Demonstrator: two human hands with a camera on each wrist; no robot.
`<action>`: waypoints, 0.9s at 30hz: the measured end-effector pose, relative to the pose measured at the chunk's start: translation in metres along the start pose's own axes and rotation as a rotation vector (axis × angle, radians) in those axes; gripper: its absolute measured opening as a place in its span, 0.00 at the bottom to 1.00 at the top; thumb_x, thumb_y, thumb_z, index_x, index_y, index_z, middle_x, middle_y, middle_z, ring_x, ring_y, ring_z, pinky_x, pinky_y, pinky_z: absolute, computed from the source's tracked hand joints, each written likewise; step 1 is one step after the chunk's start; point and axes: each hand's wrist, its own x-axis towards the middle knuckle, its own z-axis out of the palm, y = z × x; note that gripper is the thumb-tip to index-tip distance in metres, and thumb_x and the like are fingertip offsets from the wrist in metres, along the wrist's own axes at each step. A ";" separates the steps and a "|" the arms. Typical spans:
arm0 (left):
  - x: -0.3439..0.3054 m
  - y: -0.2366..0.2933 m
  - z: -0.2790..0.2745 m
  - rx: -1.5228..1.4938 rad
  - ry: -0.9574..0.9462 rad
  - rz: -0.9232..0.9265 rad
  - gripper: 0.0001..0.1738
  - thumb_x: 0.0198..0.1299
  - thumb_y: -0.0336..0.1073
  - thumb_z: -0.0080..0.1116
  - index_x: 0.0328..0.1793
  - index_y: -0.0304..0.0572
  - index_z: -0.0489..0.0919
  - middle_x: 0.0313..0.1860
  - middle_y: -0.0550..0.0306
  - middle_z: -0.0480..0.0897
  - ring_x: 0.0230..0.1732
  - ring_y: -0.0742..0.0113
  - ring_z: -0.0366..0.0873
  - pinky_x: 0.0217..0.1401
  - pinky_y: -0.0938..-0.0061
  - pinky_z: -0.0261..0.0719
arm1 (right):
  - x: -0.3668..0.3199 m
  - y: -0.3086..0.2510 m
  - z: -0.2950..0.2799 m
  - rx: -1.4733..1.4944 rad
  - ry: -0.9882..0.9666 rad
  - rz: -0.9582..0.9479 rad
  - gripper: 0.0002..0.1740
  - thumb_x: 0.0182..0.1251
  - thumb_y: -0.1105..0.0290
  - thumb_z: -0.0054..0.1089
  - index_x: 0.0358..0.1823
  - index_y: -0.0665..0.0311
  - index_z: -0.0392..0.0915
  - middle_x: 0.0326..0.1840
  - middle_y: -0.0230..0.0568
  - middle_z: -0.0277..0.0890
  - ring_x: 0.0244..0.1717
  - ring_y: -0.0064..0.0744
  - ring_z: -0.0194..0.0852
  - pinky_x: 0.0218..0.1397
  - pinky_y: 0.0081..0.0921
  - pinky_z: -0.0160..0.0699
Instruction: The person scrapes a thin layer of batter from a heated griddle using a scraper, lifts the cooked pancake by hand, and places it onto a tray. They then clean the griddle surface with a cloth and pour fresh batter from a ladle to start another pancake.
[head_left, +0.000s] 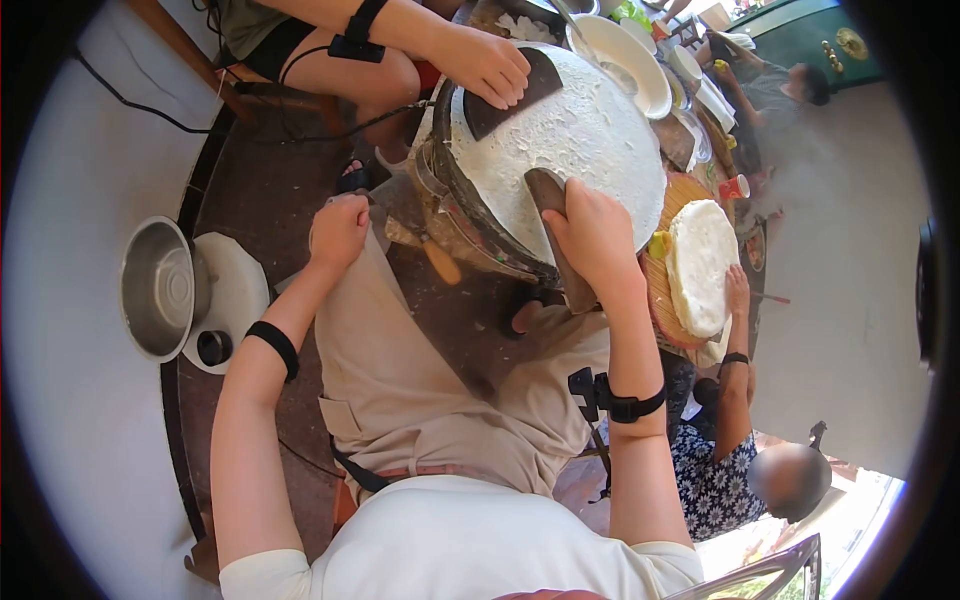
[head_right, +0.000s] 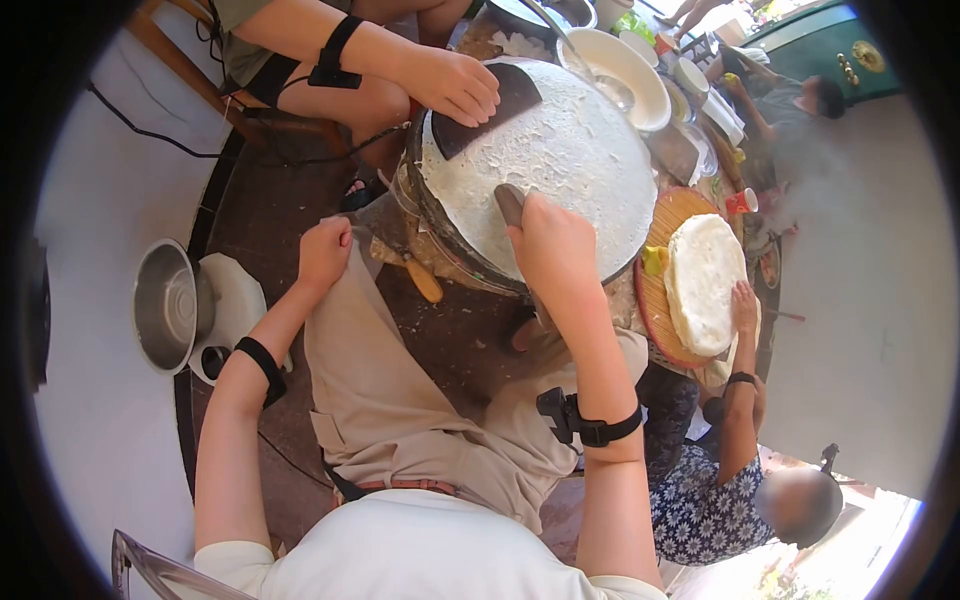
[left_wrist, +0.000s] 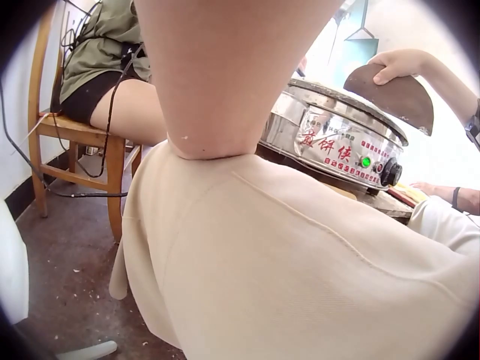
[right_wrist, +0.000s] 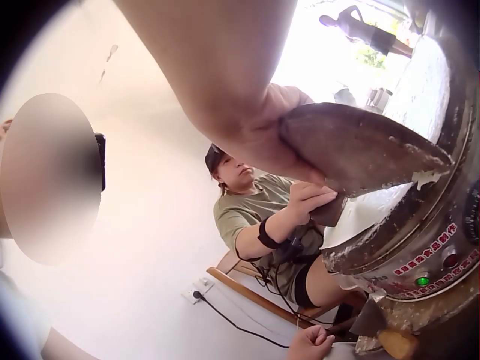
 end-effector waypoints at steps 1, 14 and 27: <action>0.000 -0.001 0.000 0.003 0.002 0.002 0.07 0.43 0.27 0.52 0.20 0.43 0.66 0.22 0.52 0.73 0.27 0.47 0.73 0.28 0.60 0.68 | 0.003 0.000 0.002 0.027 0.007 -0.015 0.15 0.53 0.64 0.61 0.31 0.68 0.67 0.23 0.53 0.73 0.30 0.55 0.74 0.36 0.44 0.71; 0.002 0.003 0.000 0.023 0.003 0.030 0.06 0.43 0.27 0.52 0.20 0.43 0.67 0.22 0.52 0.73 0.28 0.48 0.73 0.28 0.60 0.69 | 0.013 -0.032 0.010 0.060 -0.039 -0.165 0.15 0.51 0.67 0.63 0.29 0.68 0.67 0.20 0.51 0.73 0.28 0.52 0.75 0.33 0.41 0.72; 0.002 0.001 0.004 0.017 0.006 0.015 0.07 0.42 0.27 0.53 0.20 0.42 0.66 0.22 0.52 0.73 0.28 0.48 0.72 0.29 0.61 0.68 | 0.003 -0.051 0.023 -0.065 -0.042 -0.169 0.12 0.54 0.69 0.59 0.29 0.67 0.66 0.17 0.46 0.74 0.25 0.47 0.77 0.27 0.38 0.73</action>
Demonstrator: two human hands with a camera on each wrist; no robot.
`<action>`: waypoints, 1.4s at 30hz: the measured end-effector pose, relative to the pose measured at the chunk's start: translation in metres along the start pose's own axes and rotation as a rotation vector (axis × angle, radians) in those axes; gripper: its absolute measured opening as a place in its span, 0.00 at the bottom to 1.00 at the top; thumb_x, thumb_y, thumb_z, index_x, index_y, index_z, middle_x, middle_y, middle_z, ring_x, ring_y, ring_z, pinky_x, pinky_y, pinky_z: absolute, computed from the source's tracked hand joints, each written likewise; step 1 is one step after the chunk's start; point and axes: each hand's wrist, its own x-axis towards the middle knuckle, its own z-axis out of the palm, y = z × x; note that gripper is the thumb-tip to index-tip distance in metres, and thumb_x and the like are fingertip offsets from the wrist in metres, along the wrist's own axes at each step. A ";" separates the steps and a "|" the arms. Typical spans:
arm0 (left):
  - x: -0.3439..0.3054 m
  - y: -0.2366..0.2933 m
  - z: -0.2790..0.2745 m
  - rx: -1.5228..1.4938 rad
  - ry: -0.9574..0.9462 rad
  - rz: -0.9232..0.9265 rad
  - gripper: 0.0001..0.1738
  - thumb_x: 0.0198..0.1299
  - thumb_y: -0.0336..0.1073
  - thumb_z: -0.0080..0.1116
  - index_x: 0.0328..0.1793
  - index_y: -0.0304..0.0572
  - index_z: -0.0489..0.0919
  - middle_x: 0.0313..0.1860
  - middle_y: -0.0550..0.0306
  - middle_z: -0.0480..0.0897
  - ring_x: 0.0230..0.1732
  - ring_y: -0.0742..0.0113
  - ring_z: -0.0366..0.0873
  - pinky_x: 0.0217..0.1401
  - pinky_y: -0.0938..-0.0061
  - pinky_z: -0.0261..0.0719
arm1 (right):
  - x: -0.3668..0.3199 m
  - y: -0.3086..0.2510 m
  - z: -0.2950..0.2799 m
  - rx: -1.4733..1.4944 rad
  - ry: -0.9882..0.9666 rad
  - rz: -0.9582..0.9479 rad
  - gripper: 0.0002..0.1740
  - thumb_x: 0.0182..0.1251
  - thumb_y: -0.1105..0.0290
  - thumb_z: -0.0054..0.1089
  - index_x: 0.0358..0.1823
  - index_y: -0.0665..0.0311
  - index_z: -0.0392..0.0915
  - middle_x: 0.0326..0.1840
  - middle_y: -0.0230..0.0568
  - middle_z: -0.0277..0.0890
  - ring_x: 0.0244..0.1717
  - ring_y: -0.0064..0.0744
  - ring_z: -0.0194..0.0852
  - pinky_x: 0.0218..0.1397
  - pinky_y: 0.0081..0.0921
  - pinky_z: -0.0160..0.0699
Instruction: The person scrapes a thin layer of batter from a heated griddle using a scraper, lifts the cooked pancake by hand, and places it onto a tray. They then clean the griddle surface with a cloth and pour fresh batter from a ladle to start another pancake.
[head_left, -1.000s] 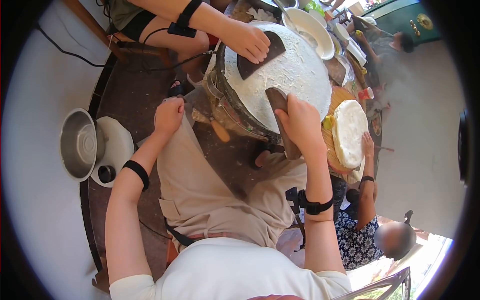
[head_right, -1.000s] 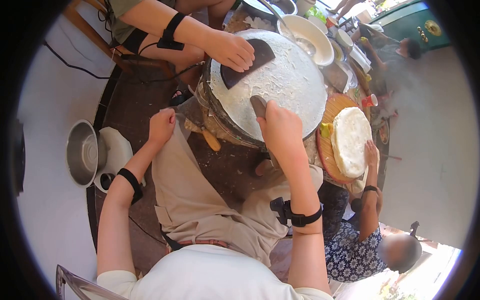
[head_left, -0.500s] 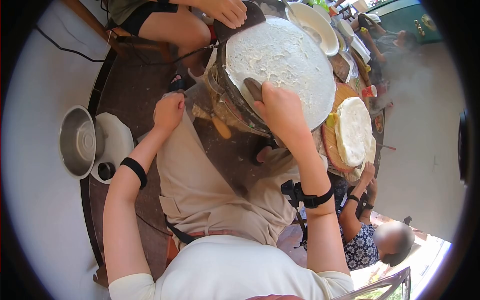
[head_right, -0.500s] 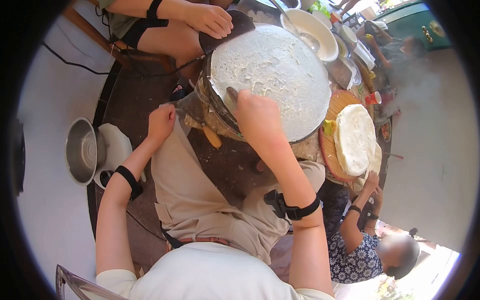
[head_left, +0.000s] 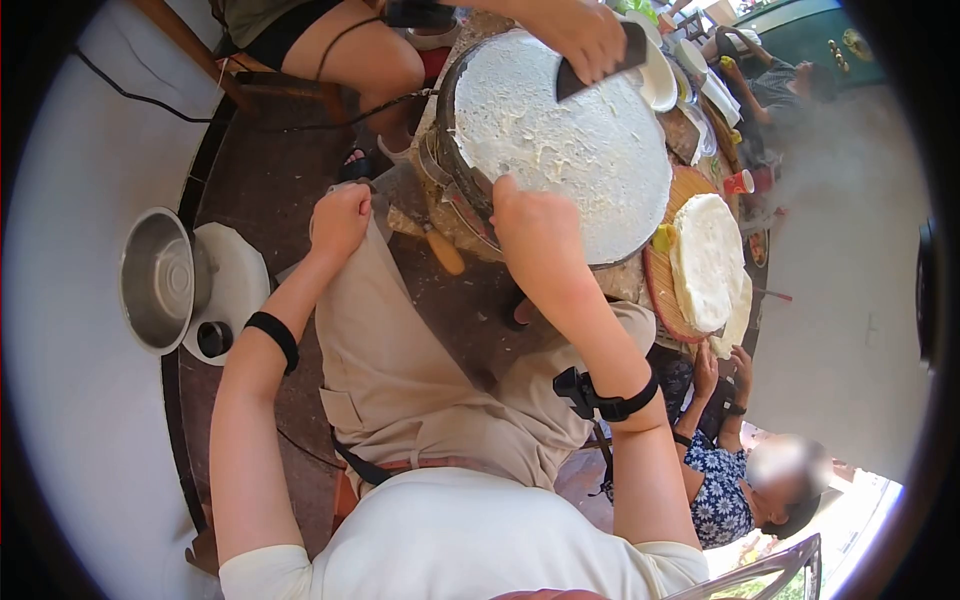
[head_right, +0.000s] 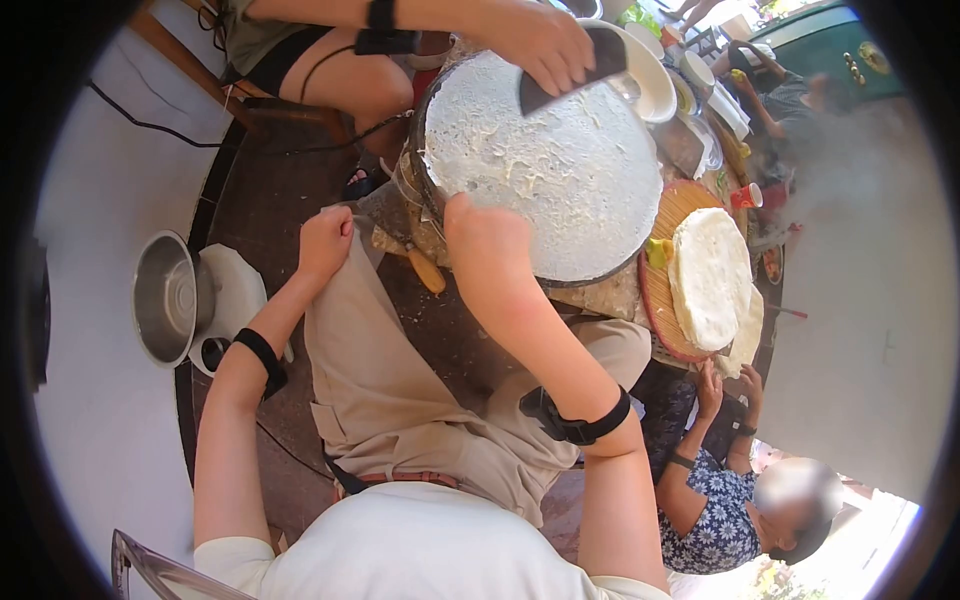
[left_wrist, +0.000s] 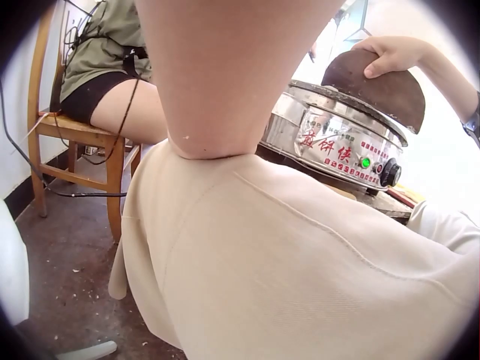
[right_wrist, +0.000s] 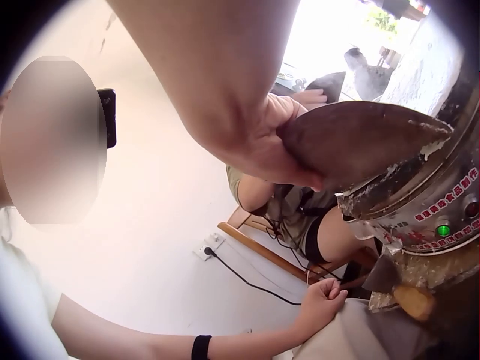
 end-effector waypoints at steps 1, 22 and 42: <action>0.000 0.000 0.001 -0.001 0.000 0.000 0.07 0.42 0.27 0.53 0.20 0.42 0.66 0.22 0.52 0.73 0.28 0.48 0.72 0.30 0.61 0.68 | -0.001 -0.002 -0.002 -0.013 -0.007 -0.001 0.11 0.54 0.69 0.59 0.29 0.66 0.66 0.17 0.46 0.74 0.25 0.47 0.77 0.27 0.38 0.73; 0.002 0.010 0.003 0.016 -0.001 0.008 0.08 0.43 0.25 0.51 0.20 0.41 0.63 0.21 0.49 0.71 0.28 0.48 0.72 0.27 0.61 0.67 | -0.109 0.091 -0.027 0.027 0.012 0.085 0.15 0.55 0.64 0.61 0.31 0.64 0.64 0.16 0.43 0.70 0.22 0.45 0.73 0.25 0.37 0.68; 0.010 0.014 0.001 0.016 -0.053 0.003 0.08 0.44 0.25 0.51 0.20 0.40 0.63 0.21 0.49 0.71 0.28 0.46 0.72 0.27 0.61 0.67 | -0.054 -0.026 0.016 -0.208 0.107 0.339 0.08 0.48 0.75 0.55 0.25 0.59 0.64 0.12 0.31 0.70 0.17 0.26 0.76 0.18 0.19 0.71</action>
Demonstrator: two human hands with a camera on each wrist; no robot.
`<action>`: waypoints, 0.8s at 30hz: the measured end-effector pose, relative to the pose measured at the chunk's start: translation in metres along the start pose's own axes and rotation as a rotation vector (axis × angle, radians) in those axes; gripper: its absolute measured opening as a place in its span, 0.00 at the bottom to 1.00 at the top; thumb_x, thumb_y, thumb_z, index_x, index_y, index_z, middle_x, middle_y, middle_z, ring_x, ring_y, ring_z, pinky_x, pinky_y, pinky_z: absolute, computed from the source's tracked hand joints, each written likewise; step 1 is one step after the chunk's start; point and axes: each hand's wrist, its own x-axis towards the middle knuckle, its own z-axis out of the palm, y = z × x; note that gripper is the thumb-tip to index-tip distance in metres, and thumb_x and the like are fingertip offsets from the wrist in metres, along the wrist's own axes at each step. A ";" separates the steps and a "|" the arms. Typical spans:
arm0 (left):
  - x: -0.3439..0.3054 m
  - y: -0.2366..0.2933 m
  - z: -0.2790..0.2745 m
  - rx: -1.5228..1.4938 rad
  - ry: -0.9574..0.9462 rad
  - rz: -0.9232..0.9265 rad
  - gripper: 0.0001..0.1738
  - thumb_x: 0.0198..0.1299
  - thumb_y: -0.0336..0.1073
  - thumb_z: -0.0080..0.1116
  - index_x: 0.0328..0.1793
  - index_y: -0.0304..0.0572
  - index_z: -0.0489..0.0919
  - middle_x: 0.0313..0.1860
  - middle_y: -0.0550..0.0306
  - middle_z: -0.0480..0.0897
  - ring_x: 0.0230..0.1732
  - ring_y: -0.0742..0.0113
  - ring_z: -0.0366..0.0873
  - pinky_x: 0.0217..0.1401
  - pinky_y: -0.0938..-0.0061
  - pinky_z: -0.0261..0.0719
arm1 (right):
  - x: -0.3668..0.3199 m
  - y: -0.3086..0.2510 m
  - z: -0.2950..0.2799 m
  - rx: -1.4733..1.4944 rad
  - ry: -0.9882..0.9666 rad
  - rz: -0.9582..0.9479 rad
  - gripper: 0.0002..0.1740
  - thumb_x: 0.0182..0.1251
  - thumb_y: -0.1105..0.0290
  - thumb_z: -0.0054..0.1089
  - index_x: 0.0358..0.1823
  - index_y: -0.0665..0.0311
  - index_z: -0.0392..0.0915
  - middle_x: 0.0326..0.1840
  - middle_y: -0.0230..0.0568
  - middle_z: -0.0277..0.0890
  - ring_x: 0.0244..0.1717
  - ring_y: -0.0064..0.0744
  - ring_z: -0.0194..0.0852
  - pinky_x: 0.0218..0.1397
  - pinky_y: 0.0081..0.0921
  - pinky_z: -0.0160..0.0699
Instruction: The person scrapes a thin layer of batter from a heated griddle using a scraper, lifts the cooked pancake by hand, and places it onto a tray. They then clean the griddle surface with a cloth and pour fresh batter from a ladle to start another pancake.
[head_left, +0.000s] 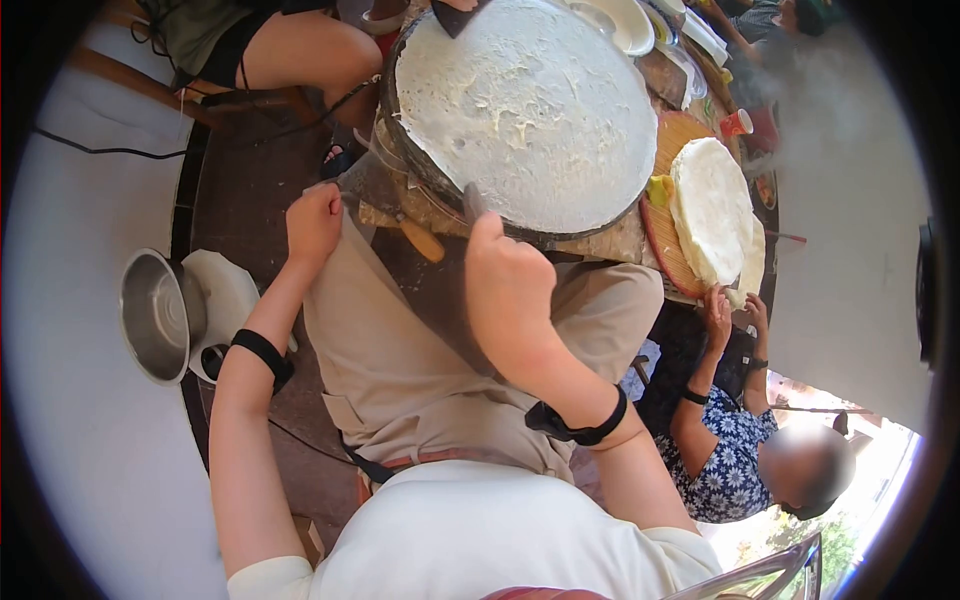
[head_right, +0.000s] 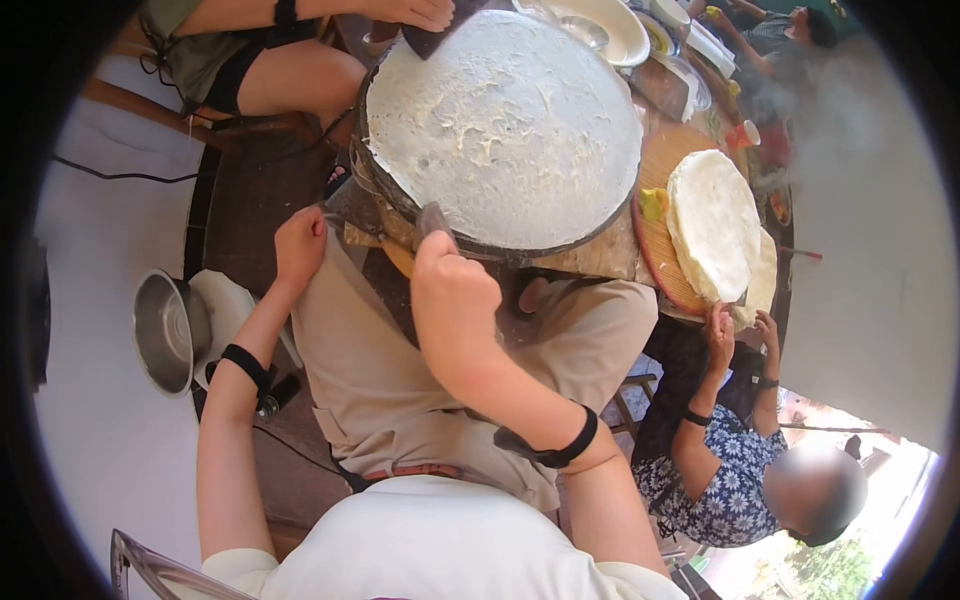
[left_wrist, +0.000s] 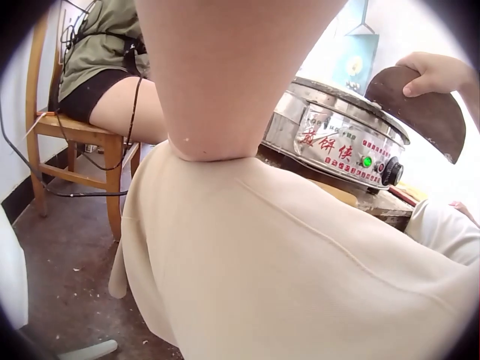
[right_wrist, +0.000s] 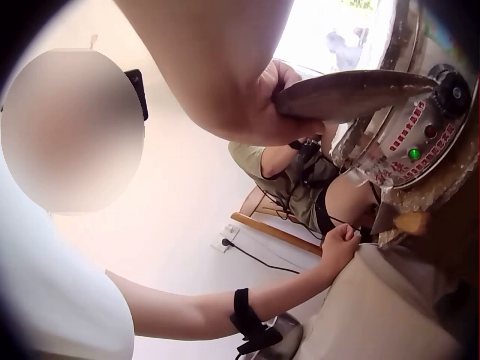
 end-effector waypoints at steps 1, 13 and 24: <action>0.000 0.000 0.001 0.003 0.004 0.008 0.08 0.45 0.25 0.51 0.20 0.40 0.63 0.21 0.48 0.71 0.28 0.46 0.72 0.27 0.61 0.67 | 0.002 -0.008 0.003 -0.033 0.030 0.015 0.08 0.49 0.74 0.54 0.24 0.58 0.63 0.11 0.28 0.69 0.16 0.23 0.75 0.15 0.17 0.69; -0.007 -0.003 -0.006 -0.004 0.043 -0.018 0.08 0.46 0.25 0.50 0.20 0.40 0.63 0.20 0.47 0.70 0.26 0.46 0.70 0.26 0.63 0.65 | -0.023 -0.024 -0.002 0.342 -0.099 -0.183 0.08 0.48 0.72 0.55 0.24 0.56 0.64 0.14 0.31 0.72 0.18 0.26 0.76 0.15 0.22 0.70; -0.016 0.006 -0.001 0.072 0.082 0.034 0.09 0.46 0.26 0.50 0.18 0.40 0.63 0.18 0.46 0.67 0.23 0.47 0.68 0.24 0.62 0.64 | -0.002 0.206 0.008 0.021 0.198 0.021 0.12 0.54 0.67 0.60 0.31 0.60 0.65 0.16 0.39 0.71 0.21 0.39 0.75 0.21 0.32 0.70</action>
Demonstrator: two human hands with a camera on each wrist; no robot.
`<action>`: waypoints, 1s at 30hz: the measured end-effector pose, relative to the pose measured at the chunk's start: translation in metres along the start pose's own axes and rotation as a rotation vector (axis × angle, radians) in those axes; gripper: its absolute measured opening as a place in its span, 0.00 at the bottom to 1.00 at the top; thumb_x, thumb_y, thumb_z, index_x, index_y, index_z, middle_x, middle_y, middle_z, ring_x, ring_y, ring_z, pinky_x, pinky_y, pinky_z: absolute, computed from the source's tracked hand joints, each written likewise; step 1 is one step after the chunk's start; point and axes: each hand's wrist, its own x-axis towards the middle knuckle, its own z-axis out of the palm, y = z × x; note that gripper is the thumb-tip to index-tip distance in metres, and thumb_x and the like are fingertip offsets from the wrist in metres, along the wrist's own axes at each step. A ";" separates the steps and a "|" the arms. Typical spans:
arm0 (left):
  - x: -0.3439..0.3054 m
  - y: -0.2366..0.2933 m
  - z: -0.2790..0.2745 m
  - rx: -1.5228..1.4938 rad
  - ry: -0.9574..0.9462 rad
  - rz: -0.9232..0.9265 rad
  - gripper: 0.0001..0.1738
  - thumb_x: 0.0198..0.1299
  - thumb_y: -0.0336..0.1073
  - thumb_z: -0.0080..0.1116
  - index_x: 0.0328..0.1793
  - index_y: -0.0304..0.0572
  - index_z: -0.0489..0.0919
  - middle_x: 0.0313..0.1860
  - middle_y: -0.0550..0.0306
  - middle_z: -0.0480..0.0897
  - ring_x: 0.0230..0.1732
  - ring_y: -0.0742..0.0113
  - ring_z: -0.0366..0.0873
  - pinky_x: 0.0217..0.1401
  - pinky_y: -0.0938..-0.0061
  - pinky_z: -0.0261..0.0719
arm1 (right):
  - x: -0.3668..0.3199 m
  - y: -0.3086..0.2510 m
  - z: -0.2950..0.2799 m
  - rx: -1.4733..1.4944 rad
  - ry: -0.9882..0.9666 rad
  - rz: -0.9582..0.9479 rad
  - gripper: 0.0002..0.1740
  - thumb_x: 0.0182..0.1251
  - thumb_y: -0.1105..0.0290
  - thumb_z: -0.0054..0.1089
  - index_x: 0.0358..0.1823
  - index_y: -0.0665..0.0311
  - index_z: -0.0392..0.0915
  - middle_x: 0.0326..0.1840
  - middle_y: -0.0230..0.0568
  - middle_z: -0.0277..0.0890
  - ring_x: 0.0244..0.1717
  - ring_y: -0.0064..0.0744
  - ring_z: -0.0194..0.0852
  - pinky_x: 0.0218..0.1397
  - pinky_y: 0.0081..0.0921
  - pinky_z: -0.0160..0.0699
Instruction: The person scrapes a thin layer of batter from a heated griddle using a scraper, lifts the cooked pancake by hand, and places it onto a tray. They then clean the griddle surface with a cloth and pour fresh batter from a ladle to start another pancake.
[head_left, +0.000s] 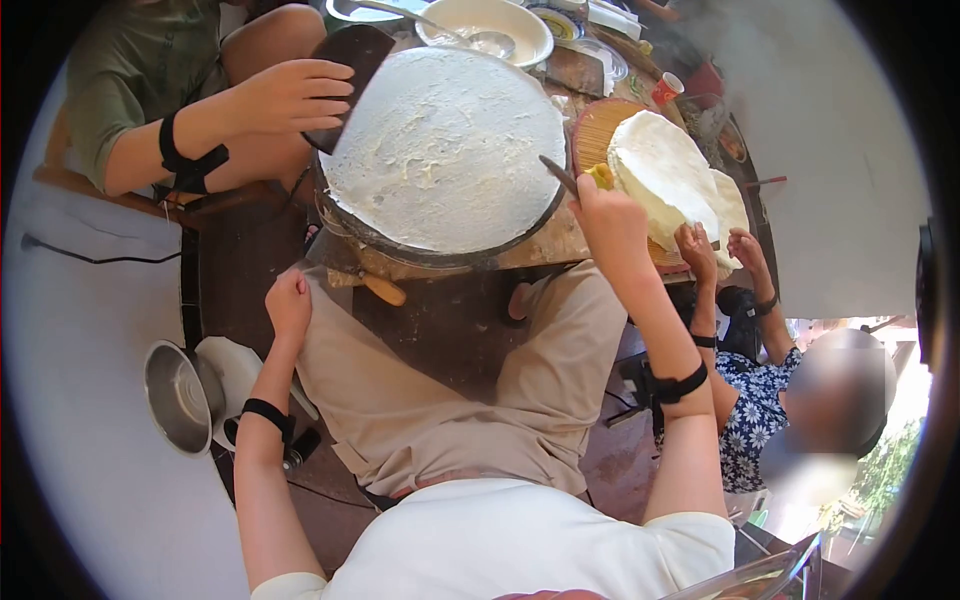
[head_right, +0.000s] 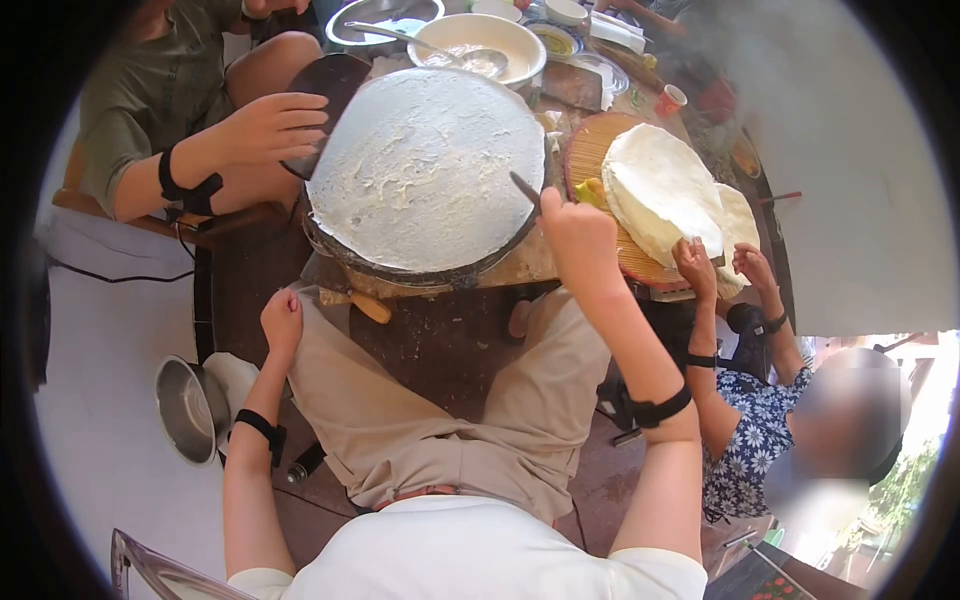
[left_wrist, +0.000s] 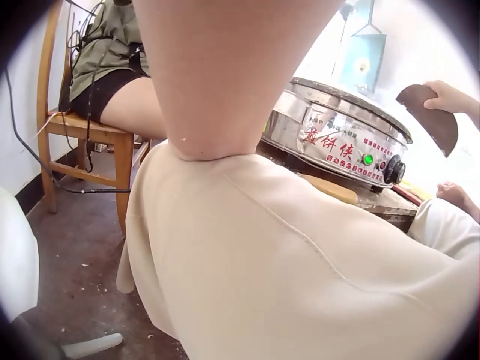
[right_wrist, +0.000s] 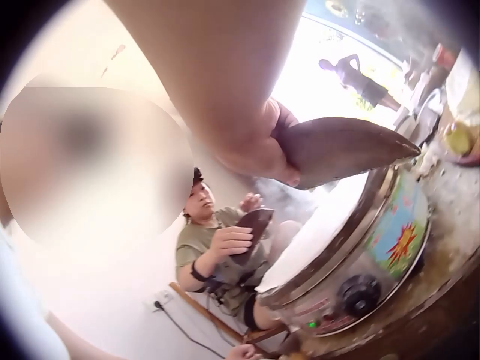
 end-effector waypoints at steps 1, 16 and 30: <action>0.000 0.002 -0.001 0.017 -0.029 -0.022 0.09 0.46 0.27 0.50 0.19 0.40 0.64 0.20 0.46 0.69 0.25 0.46 0.70 0.25 0.61 0.65 | 0.005 0.015 0.009 -0.042 0.000 -0.028 0.10 0.55 0.69 0.58 0.29 0.60 0.65 0.16 0.37 0.71 0.22 0.36 0.76 0.21 0.30 0.71; -0.003 0.015 -0.005 0.090 -0.039 0.010 0.06 0.46 0.27 0.50 0.20 0.40 0.66 0.21 0.44 0.72 0.27 0.44 0.71 0.27 0.59 0.66 | -0.029 0.037 0.059 -0.257 0.139 -0.278 0.09 0.50 0.72 0.53 0.33 0.62 0.66 0.18 0.28 0.66 0.22 0.23 0.71 0.20 0.18 0.68; -0.008 0.009 -0.007 0.066 -0.034 0.007 0.08 0.46 0.27 0.50 0.20 0.40 0.64 0.20 0.46 0.70 0.26 0.45 0.70 0.27 0.60 0.66 | -0.025 0.040 0.017 -0.125 0.107 -0.220 0.06 0.53 0.72 0.52 0.30 0.59 0.64 0.18 0.30 0.65 0.23 0.28 0.71 0.22 0.23 0.70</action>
